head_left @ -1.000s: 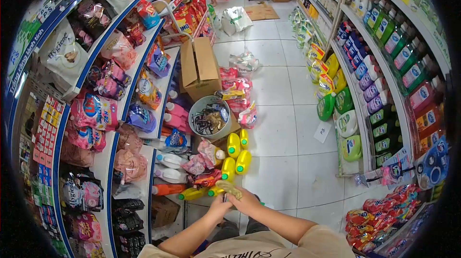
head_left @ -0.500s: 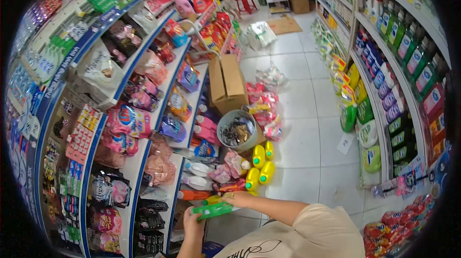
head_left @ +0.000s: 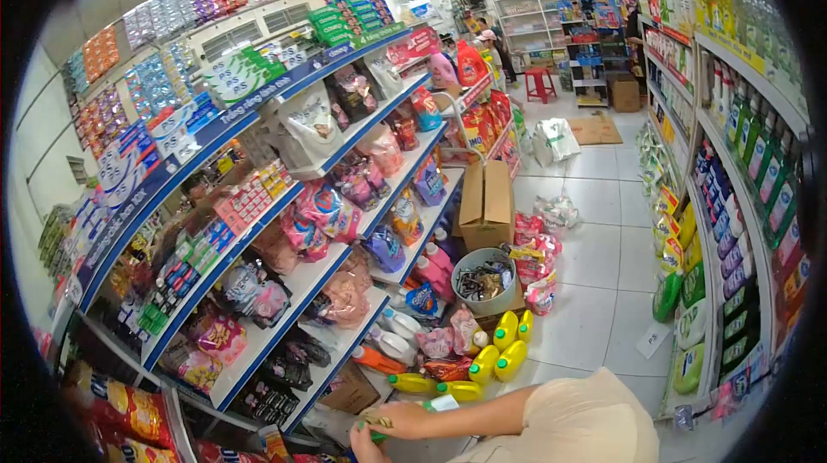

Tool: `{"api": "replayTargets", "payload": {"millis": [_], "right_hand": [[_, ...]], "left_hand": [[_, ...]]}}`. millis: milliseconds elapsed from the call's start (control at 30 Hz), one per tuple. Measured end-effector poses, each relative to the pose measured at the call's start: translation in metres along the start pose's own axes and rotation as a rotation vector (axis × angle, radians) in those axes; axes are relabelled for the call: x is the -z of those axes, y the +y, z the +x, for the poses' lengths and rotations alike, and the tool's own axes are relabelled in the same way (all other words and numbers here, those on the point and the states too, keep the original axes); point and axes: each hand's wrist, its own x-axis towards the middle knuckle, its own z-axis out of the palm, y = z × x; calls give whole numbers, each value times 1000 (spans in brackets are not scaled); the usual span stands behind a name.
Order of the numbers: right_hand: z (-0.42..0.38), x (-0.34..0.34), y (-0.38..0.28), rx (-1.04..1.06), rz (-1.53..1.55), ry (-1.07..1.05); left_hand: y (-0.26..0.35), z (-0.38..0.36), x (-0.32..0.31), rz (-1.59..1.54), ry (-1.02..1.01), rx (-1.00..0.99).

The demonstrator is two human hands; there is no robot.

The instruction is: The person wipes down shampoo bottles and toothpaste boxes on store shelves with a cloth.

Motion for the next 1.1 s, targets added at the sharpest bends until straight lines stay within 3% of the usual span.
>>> {"api": "replayTargets", "payload": {"millis": [33,100,167,233,267,300,367,400,500,533,633,733,833,900,1033,1100], "right_hand": [[-13,-5,-9,-2,13,-5],[-37,-48,0,38,-40,-63],[-74,-66,-23,58,-133,-139],[-107,-78,-41,125,-244,-276],[-120,-63,-52,202,-340,-317],[-130,-52,-61,286,-435,-359],[-153,-79,-31,229,-389,-308],[-164,-82,-18,215,-406,-262],[-184,-57,22,136,-458,-186],[-194,-50,33,95,-457,-176],[-226,-37,97,66,-457,-10],[-268,-3,136,-156,-398,-75],[-326,50,164,-154,-311,108],[-361,88,183,-183,-329,41],[-419,146,199,-268,-334,11],[-431,157,205,-335,-259,-24]], "left_hand": [[-11,-8,10,-2,4,-52],[-29,-45,39,584,78,-309],[-55,-64,79,204,-67,-6],[-46,-112,69,32,224,115],[-47,-126,65,-172,283,266],[-58,-130,70,-251,221,375],[-93,-129,80,-420,98,576],[-80,-137,54,-337,142,598],[-100,-129,2,-221,81,398],[-130,-115,2,-289,-19,398],[-137,-121,-70,-93,51,446],[-185,-114,-119,-109,-64,525],[-216,-138,-181,0,-133,584],[-232,-162,-216,90,-91,694],[-244,-188,-272,68,-235,959],[-249,-189,-293,106,-355,984]]}}
